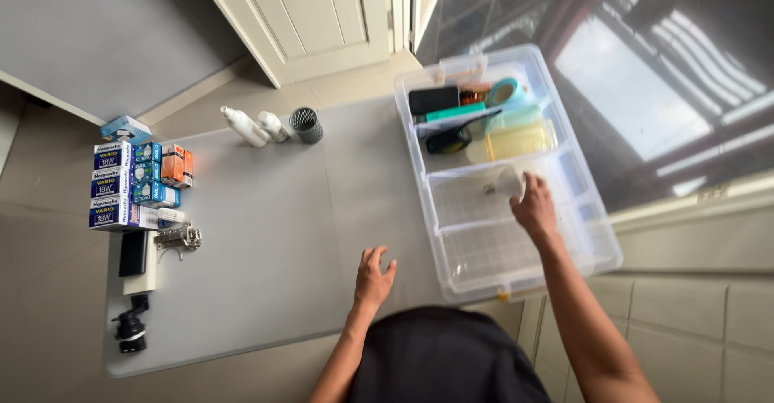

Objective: The person removes various items from a clear plastic storage container and places them on a white table. Items include a black camera mount, light bulb boxes, bottles, a power strip, a light bulb, and phone cases. The person arranges the items on the table in a neat row.

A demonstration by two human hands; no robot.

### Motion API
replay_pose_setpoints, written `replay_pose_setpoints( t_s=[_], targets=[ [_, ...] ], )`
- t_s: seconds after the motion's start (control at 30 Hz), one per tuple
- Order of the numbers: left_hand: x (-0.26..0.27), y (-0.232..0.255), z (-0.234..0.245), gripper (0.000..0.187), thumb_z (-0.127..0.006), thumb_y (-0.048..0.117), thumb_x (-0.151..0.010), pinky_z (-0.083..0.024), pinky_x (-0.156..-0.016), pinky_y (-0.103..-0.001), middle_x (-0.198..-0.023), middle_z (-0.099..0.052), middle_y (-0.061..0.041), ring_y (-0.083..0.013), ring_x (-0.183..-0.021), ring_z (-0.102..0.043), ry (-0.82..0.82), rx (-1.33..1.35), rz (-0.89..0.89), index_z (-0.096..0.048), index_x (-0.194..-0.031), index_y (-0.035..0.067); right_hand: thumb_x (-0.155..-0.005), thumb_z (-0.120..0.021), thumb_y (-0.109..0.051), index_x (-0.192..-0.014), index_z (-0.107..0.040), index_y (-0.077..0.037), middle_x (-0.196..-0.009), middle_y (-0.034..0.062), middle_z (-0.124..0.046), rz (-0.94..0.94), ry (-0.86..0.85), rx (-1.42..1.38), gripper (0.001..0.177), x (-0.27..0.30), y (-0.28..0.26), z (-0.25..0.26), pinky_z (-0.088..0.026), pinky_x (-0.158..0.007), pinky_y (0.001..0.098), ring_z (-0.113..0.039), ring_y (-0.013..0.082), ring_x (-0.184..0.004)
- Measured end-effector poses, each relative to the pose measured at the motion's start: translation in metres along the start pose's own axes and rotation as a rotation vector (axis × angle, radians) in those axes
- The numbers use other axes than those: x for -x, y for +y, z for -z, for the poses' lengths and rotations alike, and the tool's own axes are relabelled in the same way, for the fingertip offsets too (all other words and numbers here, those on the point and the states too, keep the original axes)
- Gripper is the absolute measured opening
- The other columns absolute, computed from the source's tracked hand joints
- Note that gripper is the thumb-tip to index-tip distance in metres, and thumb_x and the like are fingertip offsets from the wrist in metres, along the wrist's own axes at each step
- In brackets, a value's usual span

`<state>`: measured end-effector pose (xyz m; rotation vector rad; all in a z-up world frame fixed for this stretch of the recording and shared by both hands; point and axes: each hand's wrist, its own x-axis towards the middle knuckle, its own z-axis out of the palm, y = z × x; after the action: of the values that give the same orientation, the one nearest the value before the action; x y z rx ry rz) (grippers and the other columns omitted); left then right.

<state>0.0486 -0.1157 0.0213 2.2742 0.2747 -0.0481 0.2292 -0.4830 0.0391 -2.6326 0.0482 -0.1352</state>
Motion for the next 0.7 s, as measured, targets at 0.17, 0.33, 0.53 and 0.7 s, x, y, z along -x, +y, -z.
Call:
replay_pose_setpoints(
  t_s=[0.17, 0.33, 0.53, 0.7],
  targets=[
    [0.031, 0.006, -0.017, 0.036, -0.071, 0.023, -0.09, -0.056, -0.088, -0.041, -0.123, -0.061, -0.01, -0.0277, -0.102, -0.066, 0.042, 0.029, 0.114, -0.062, -0.123, 0.009, -0.072, -0.083, -0.019, -0.151, -0.044, -0.014, -0.149, 0.0223, -0.04, -0.144, -0.181, 0.164, 0.088, -0.017, 0.008, -0.001, -0.053, -0.093, 0.0519, -0.051, 0.046, -0.123],
    [0.049, 0.002, -0.023, 0.036, -0.071, 0.023, -0.09, -0.056, -0.088, -0.041, -0.12, -0.061, -0.01, -0.0278, -0.101, -0.065, 0.039, -0.016, 0.149, -0.062, -0.122, 0.008, -0.067, -0.086, -0.014, -0.151, -0.047, -0.031, -0.148, 0.0183, -0.041, -0.259, -0.278, 0.216, 0.094, -0.029, 0.011, 0.007, -0.057, -0.092, 0.0502, -0.051, 0.045, -0.125],
    [0.054, 0.004, -0.034, 0.038, -0.071, 0.023, -0.09, -0.055, -0.084, -0.04, -0.118, -0.06, -0.012, -0.0276, -0.096, -0.064, 0.042, -0.042, 0.143, -0.062, -0.122, 0.007, -0.055, -0.096, -0.013, -0.142, -0.054, -0.024, -0.146, 0.0108, -0.051, 0.041, -0.253, 0.242, 0.097, -0.053, 0.04, -0.005, -0.053, -0.097, 0.053, -0.055, 0.0413, -0.125],
    [0.071, 0.002, -0.044, 0.038, -0.07, 0.025, -0.093, -0.057, -0.084, -0.04, -0.12, -0.06, -0.011, -0.0276, -0.095, -0.064, 0.043, -0.035, 0.149, -0.061, -0.125, 0.008, -0.061, -0.094, -0.014, -0.154, -0.049, -0.027, -0.144, 0.0206, -0.05, -0.108, -0.434, 0.17, 0.104, -0.048, 0.047, 0.004, -0.058, -0.098, 0.0473, -0.065, 0.045, -0.117]
  ],
)
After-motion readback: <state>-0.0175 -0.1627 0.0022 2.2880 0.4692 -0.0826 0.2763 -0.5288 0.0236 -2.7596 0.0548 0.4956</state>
